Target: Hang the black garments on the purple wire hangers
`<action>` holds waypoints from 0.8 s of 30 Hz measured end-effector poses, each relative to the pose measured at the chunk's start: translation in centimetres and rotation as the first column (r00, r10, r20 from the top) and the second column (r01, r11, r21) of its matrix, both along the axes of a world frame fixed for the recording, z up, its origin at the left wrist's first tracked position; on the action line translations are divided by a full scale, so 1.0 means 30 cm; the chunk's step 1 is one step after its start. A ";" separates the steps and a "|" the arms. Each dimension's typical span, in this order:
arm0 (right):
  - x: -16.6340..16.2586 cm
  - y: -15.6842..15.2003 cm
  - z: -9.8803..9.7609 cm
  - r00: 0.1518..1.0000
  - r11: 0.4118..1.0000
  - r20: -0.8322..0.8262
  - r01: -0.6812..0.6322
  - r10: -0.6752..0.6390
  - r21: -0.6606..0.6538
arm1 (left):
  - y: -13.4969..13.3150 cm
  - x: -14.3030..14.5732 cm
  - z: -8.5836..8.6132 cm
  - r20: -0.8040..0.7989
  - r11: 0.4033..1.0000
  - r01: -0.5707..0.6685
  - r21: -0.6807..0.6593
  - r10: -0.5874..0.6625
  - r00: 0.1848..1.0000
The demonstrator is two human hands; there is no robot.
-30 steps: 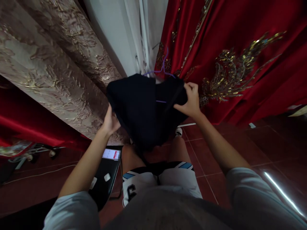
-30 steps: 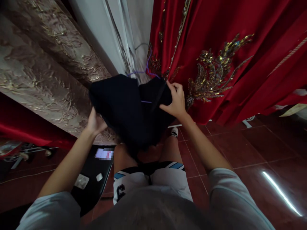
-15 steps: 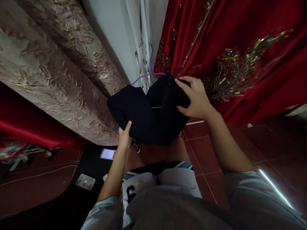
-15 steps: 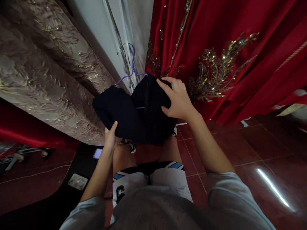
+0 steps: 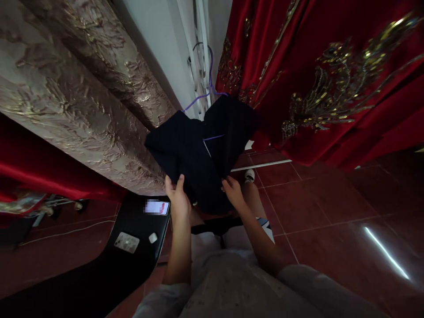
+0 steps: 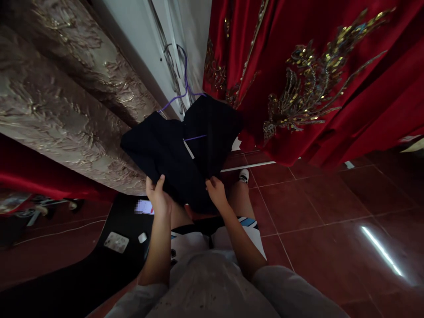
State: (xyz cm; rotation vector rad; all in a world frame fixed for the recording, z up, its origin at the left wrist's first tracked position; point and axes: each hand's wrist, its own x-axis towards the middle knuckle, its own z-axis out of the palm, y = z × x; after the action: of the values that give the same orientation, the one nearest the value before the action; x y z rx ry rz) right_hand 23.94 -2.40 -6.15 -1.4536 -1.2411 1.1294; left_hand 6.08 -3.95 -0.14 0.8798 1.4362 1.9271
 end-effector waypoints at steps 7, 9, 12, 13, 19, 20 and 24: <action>0.057 -0.010 0.027 0.977 0.990 0.161 -0.137 0.137 -0.015 | -0.014 0.172 -0.270 -0.390 0.959 0.253 -0.130 -0.284 0.876; 0.047 -0.005 0.027 0.978 0.988 0.143 -0.151 0.151 -0.009 | -0.018 0.214 -0.298 -0.370 0.914 0.354 -0.197 -0.404 0.837; 0.032 -0.011 0.034 0.987 0.991 0.102 -0.130 0.126 0.029 | -0.017 0.220 -0.280 -0.378 0.899 0.383 -0.213 -0.437 0.816; 0.027 -0.016 0.038 0.989 0.991 0.078 -0.130 0.126 0.042 | -0.018 0.213 -0.265 -0.385 0.898 0.384 -0.214 -0.439 0.812; 0.002 -0.052 0.065 0.975 0.975 -0.097 -0.189 0.201 0.118 | -0.056 0.176 -0.191 -0.420 0.908 0.342 -0.244 -0.416 0.806; 0.000 -0.056 0.066 0.971 0.971 -0.100 -0.207 0.219 0.117 | -0.063 0.174 -0.185 -0.421 0.911 0.332 -0.246 -0.409 0.809; 0.011 -0.064 0.077 0.972 0.967 -0.004 -0.234 0.236 0.105 | -0.073 0.169 -0.169 -0.440 0.912 0.345 -0.222 -0.409 0.799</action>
State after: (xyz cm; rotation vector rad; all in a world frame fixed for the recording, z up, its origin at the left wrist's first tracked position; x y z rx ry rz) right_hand 24.27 -4.32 -3.83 -1.2413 -1.4680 1.2103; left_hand 11.14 -6.15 -5.20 1.5304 1.4852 1.3483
